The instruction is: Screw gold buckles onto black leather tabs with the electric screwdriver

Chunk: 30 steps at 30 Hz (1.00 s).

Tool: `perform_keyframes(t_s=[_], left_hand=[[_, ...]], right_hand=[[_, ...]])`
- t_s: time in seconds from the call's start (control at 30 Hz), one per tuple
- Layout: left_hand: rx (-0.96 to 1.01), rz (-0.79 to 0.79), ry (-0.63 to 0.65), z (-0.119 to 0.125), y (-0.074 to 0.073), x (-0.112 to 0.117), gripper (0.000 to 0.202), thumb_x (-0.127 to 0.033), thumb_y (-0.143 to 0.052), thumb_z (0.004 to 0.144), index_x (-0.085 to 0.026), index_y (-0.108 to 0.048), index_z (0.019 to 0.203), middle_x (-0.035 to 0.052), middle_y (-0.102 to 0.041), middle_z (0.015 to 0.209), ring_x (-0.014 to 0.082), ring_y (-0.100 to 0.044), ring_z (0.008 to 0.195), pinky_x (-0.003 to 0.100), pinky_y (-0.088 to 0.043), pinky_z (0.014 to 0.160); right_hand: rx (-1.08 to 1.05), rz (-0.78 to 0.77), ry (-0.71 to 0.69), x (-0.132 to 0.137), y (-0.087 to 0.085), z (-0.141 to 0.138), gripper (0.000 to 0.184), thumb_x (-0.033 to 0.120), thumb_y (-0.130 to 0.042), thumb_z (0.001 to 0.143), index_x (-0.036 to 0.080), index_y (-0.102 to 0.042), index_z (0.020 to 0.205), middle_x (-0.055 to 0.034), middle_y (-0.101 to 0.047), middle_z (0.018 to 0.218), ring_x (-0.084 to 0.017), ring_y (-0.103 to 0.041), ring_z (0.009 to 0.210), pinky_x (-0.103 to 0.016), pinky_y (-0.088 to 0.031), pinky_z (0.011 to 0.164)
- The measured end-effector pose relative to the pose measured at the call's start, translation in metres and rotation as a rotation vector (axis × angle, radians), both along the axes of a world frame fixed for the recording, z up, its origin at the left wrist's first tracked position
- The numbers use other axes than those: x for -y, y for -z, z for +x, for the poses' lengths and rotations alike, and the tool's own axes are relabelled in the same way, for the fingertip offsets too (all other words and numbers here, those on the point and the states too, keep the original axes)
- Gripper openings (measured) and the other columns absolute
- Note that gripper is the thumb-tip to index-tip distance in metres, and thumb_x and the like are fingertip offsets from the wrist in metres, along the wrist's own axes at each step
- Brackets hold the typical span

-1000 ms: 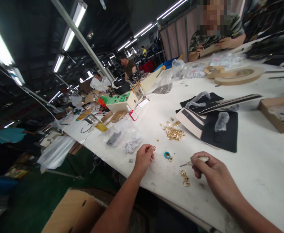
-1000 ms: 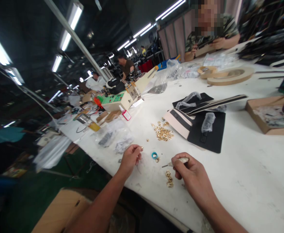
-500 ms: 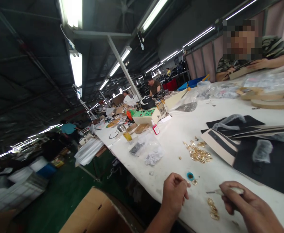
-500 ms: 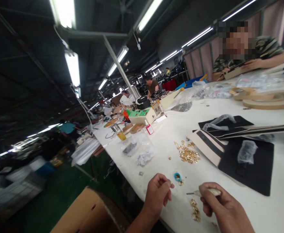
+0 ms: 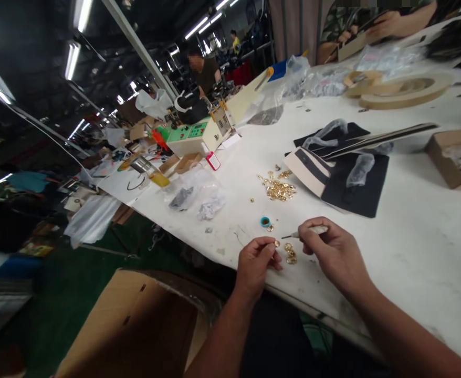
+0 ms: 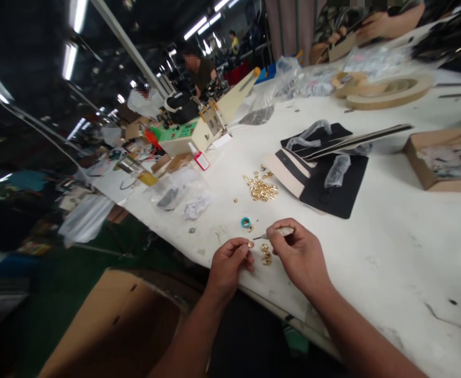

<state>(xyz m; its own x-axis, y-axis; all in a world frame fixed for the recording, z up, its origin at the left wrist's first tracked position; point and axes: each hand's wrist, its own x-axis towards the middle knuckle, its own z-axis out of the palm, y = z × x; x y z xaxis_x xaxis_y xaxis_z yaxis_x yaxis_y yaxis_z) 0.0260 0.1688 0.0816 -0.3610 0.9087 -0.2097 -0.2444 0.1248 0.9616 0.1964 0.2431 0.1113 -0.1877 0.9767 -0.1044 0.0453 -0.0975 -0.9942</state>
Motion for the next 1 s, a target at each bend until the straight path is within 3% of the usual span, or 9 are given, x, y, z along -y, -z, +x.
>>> perform_keyframes(t_s=[0.2,0.6,1.0], left_hand=[[0.085,0.041,-0.019,-0.0015,0.0064,-0.0002,0.030,-0.036,-0.087,0.082,-0.014,-0.076,0.100,0.0006,-0.072,0.070,0.0108,-0.064,0.059,0.021,-0.055,0.059],[0.091,0.061,0.011,-0.0032,0.0103,-0.0003,0.026,-0.034,-0.085,0.085,-0.016,-0.076,0.102,-0.0001,-0.072,0.068,0.0108,-0.064,0.059,0.022,-0.054,0.063],[0.061,0.041,-0.009,-0.0016,0.0084,-0.0002,0.027,-0.035,-0.086,0.083,-0.016,-0.078,0.101,-0.0007,-0.071,0.064,0.0109,-0.064,0.058,0.022,-0.053,0.064]], right_hand=[[0.075,0.064,-0.016,0.0039,0.0040,-0.0032,0.032,0.052,-0.073,0.086,0.020,-0.073,0.090,0.0011,-0.066,0.058,-0.012,-0.049,0.048,-0.024,-0.037,0.047],[0.075,0.079,-0.036,0.0036,0.0052,-0.0056,0.029,0.049,-0.075,0.087,0.020,-0.072,0.090,0.0013,-0.067,0.058,-0.012,-0.055,0.048,-0.022,-0.039,0.048],[0.100,0.085,-0.050,0.0059,0.0053,-0.0062,0.031,0.051,-0.073,0.088,0.019,-0.072,0.091,0.0016,-0.066,0.057,-0.012,-0.050,0.047,-0.024,-0.035,0.045]])
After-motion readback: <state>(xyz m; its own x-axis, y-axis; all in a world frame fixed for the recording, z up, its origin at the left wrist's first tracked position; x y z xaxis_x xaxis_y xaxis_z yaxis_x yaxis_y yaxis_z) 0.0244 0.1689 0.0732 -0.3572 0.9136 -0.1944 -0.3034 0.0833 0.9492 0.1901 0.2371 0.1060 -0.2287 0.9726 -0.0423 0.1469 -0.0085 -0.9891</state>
